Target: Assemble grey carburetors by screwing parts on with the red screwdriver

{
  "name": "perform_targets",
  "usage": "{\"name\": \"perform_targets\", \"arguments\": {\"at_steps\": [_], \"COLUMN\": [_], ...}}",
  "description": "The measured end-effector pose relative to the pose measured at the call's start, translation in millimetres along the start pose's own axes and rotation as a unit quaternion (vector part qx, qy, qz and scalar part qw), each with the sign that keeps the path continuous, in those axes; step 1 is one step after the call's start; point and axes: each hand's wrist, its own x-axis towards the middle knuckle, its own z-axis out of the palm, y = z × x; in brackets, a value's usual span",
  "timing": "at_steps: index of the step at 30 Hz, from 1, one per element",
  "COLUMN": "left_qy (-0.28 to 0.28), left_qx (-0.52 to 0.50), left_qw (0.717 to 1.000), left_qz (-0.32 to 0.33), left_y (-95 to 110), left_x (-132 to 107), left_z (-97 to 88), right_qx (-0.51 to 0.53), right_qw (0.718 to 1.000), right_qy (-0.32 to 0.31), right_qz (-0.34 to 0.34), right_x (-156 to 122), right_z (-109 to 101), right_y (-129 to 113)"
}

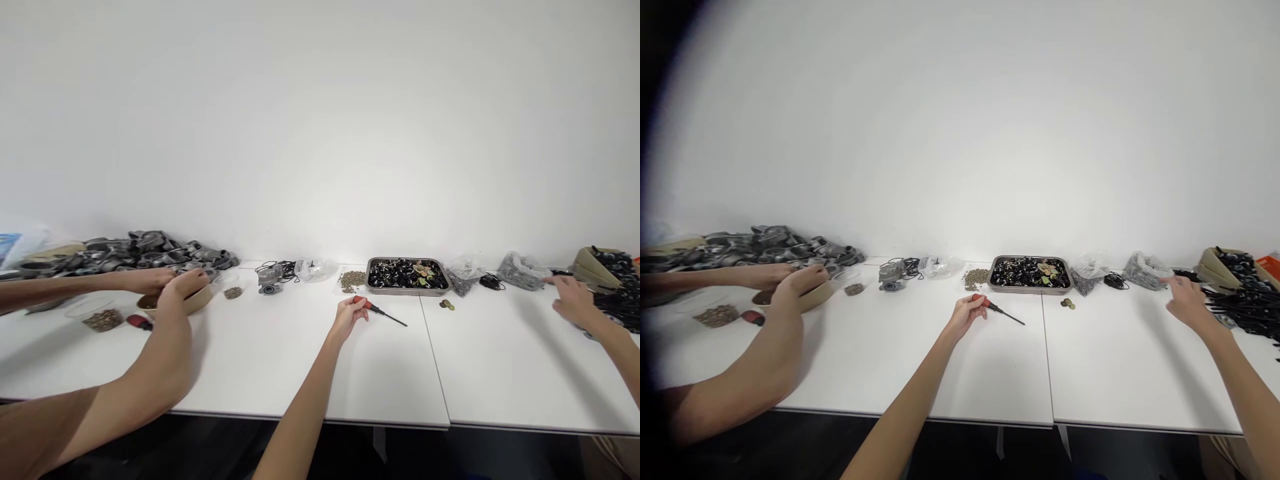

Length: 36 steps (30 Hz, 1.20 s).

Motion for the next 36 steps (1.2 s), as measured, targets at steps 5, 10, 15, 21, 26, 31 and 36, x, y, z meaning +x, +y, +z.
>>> {"name": "perform_targets", "arguments": {"at_steps": [5,10,15,21,26,31,36], "left_qy": [0.002,0.018,0.054,0.074,0.052,0.108,0.150], "left_qx": [0.032,0.109,0.253,0.477,0.602,0.732,0.844], "left_qw": [0.999,0.993,0.963,0.870,0.791,0.663,0.509], "left_qz": [0.005,0.030,0.069,0.105,0.098,0.110,0.081], "left_y": [0.2,-0.4,-5.4,-11.3,16.0,87.9,137.0], "left_x": [-1.3,-1.1,5.1,2.2,22.2,45.9,35.8], "left_z": [1.0,2.5,-4.5,-4.8,-18.7,-80.0,-151.2], "right_qx": [0.069,0.228,0.301,0.367,0.378,0.388,0.394], "right_qw": [0.991,0.937,0.911,0.910,0.905,0.896,0.889], "right_qy": [0.020,0.071,0.066,0.001,-0.028,-0.046,-0.050], "right_qz": [-0.112,-0.255,-0.275,-0.191,-0.193,-0.212,-0.227], "right_x": [24.3,-17.7,-51.3,-52.4,-56.2,-56.9,-56.1], "right_z": [46.2,93.4,128.9,132.9,132.2,133.2,130.5], "right_y": [-126.3,-258.7,-291.0,-282.0,-290.4,-294.2,-299.2]}}
